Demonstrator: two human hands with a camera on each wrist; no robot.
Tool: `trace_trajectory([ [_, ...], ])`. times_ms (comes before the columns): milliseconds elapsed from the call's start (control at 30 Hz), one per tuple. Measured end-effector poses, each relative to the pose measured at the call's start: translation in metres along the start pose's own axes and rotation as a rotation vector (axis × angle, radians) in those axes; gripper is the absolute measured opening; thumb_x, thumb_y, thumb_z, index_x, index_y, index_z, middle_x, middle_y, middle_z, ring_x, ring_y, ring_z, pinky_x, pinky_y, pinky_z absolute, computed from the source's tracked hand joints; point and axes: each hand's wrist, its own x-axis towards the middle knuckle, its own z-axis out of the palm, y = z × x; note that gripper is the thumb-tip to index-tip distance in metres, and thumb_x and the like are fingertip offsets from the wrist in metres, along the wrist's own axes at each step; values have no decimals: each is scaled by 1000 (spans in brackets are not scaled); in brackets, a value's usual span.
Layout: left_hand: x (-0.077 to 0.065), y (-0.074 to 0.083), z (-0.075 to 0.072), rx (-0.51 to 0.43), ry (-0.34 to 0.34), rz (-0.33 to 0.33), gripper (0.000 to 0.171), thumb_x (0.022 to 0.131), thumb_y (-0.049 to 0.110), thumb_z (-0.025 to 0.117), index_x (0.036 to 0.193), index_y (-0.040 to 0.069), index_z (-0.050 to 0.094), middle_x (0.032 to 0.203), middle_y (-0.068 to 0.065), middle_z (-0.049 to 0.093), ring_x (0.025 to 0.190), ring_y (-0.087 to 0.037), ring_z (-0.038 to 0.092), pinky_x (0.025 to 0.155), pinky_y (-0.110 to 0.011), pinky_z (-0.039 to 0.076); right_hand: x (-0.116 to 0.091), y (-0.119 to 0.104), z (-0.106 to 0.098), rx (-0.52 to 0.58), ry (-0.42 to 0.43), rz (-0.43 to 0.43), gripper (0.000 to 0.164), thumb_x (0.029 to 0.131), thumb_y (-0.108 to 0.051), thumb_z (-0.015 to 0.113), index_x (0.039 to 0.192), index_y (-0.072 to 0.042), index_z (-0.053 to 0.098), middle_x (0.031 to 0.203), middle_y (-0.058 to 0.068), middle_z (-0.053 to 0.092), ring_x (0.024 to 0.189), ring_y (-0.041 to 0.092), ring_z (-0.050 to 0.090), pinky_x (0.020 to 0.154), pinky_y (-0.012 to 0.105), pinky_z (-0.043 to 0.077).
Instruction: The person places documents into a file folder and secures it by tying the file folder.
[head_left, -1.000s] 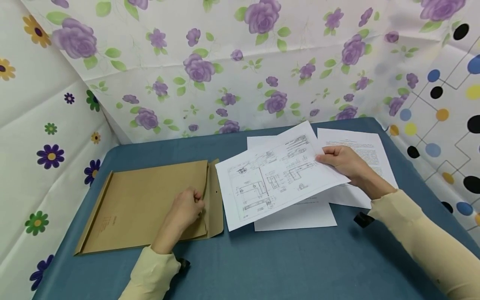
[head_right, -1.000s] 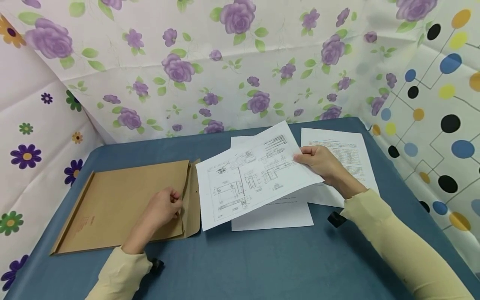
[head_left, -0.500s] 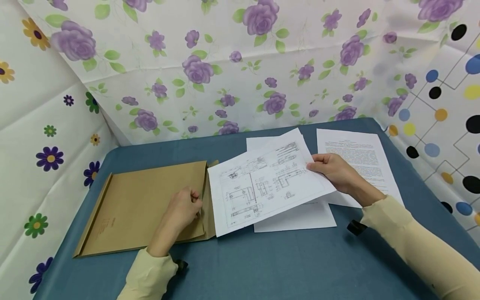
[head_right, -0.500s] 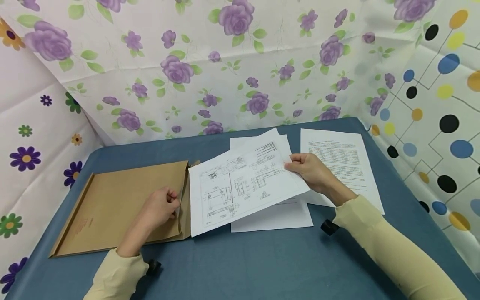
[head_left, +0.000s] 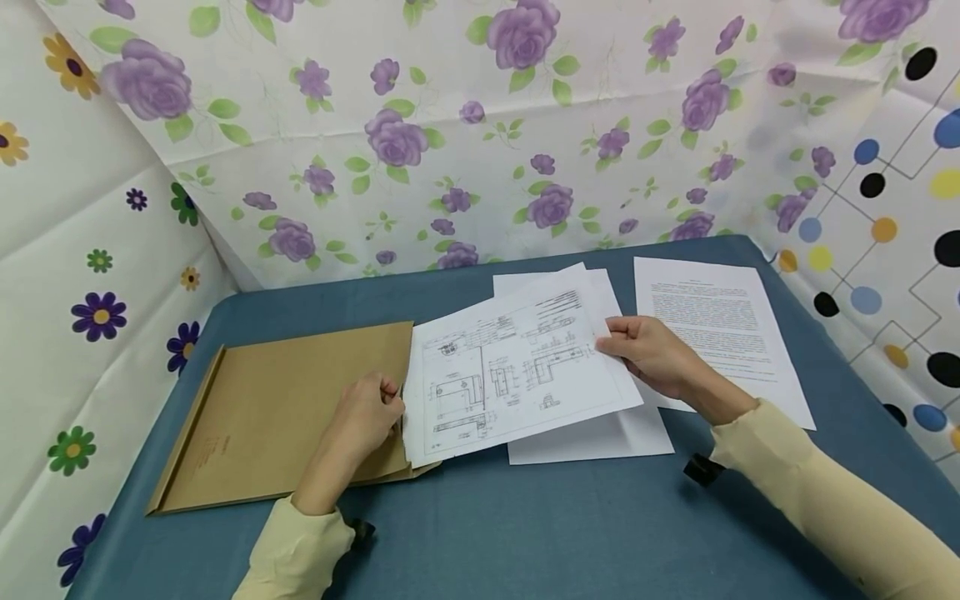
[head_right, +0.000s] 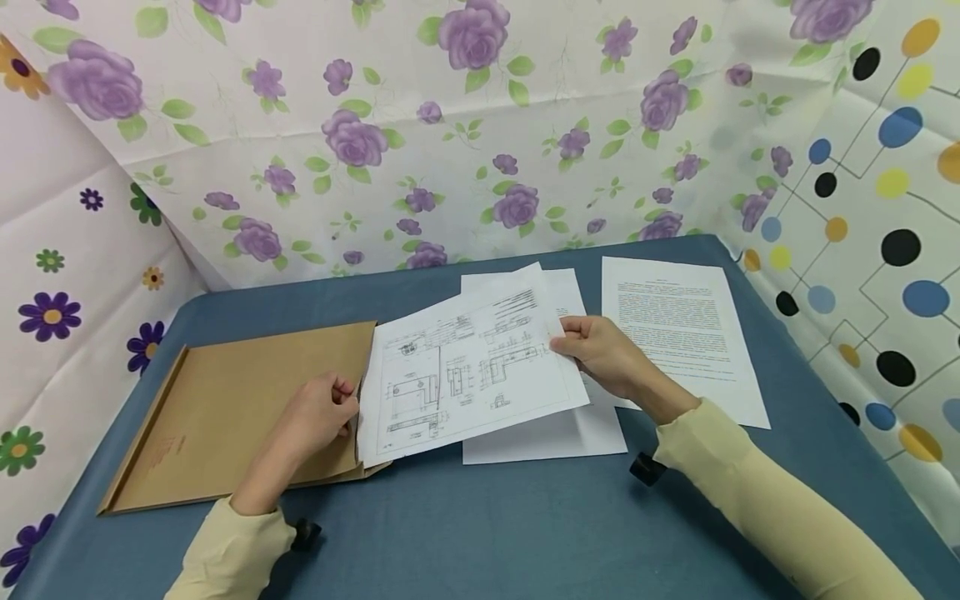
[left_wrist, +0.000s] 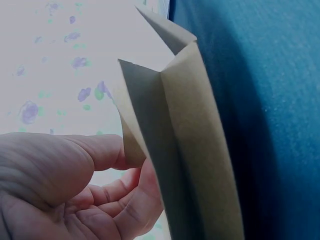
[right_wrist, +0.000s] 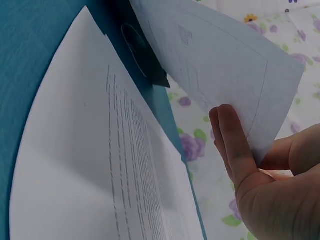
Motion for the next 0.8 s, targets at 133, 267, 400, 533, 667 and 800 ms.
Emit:
trace_trajectory([
  [133,1,0,0,0,3,1,11,95,0,60,105,-2,57,91,-14,59,69,-22,59,56,-29,47,1,2,7,22,7,-16,40,107,-6,53,143,10,50,137,25,61,103,23,72,78,33,60],
  [267,1,1,-1,0,0,4,10,94,0,59,104,-1,57,91,-14,59,69,-22,59,56,-30,47,2,6,16,43,27,-28,40,107,-6,52,143,10,49,138,25,60,103,21,72,78,32,60],
  [400,0,1,-2,5,-2,4,11,95,1,59,105,-1,58,92,-14,60,68,-21,59,56,-30,47,0,8,26,66,30,-37,42,107,-6,51,146,10,48,141,25,58,107,20,71,80,31,59],
  [533,0,2,-2,6,1,6,11,94,1,60,105,-2,58,92,-13,60,67,-21,59,56,-30,47,-1,9,34,83,5,-53,42,107,-5,50,147,10,46,142,25,57,110,21,70,82,31,59],
  [667,0,2,-2,7,3,13,11,94,1,60,105,-2,58,91,-13,60,67,-21,60,55,-29,47,-1,11,40,101,-32,-57,42,108,-6,48,147,10,45,142,24,58,110,20,70,82,30,58],
  [800,0,1,-2,8,3,19,11,94,1,60,105,-2,58,90,-13,61,66,-20,60,55,-30,48,-1,13,46,122,-73,-52,41,109,-6,45,147,9,45,141,23,58,107,19,69,82,29,57],
])
